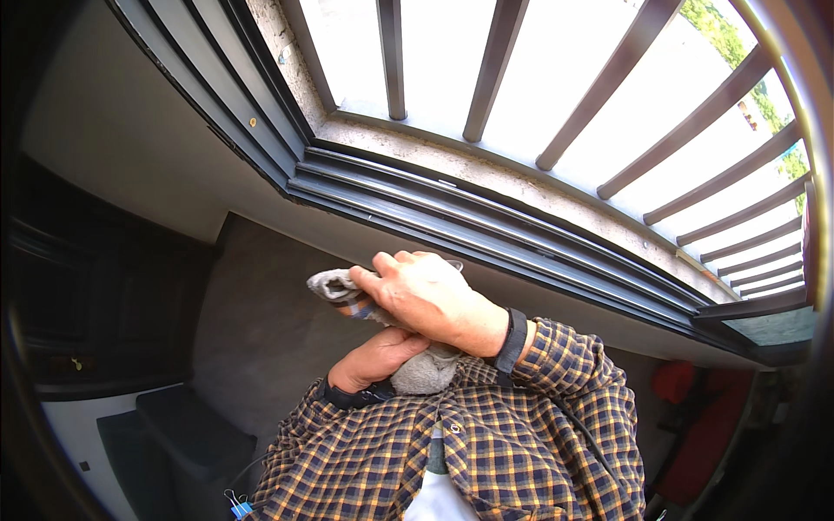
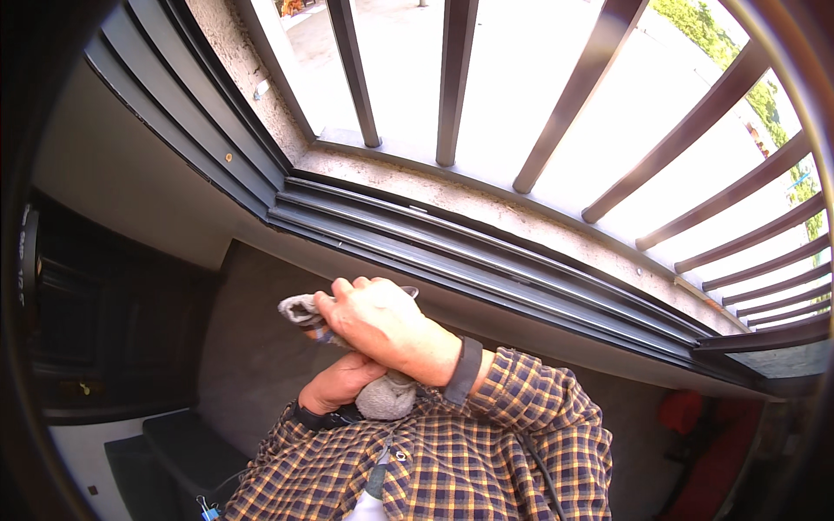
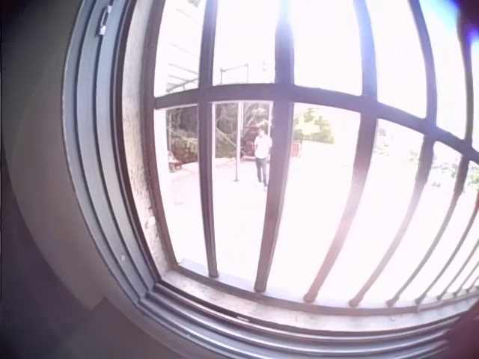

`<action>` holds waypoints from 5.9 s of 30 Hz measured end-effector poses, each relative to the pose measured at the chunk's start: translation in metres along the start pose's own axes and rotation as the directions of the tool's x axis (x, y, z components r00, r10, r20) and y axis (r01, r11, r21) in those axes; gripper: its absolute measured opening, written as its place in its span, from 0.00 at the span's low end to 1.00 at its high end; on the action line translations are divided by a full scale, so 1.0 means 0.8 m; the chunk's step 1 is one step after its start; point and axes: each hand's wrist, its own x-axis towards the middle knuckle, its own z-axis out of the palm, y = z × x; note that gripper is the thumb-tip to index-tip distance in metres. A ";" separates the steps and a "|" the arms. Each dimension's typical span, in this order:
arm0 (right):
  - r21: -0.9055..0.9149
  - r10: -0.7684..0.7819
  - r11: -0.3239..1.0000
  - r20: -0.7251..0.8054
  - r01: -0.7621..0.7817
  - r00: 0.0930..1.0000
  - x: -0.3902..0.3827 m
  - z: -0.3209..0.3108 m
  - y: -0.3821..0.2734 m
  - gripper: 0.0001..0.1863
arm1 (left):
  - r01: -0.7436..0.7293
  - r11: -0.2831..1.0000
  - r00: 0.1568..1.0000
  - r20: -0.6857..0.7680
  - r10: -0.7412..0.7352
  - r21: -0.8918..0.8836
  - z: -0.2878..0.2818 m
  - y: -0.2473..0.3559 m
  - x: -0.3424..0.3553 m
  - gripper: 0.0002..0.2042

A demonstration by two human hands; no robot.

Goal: The person wipes a window track with a cloth and uses a metal spoon to scrape debris from the narrow grooves before sliding the window shut.

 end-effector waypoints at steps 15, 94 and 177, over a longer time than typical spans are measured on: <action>-0.356 0.385 0.867 0.039 -0.347 0.922 -0.112 -0.076 0.029 0.18 | -0.103 0.934 0.944 0.331 -0.017 0.342 0.058 0.022 0.082 0.28; -0.324 0.424 0.870 0.111 -0.371 0.899 -0.076 -0.047 0.003 0.15 | 0.197 0.968 0.967 0.133 -0.218 0.159 0.012 0.025 0.025 0.18; 0.750 0.047 0.363 0.577 -0.552 0.815 -0.100 0.023 0.015 0.26 | -0.631 0.773 0.426 -0.863 0.273 -0.067 -0.075 -0.123 -0.169 0.28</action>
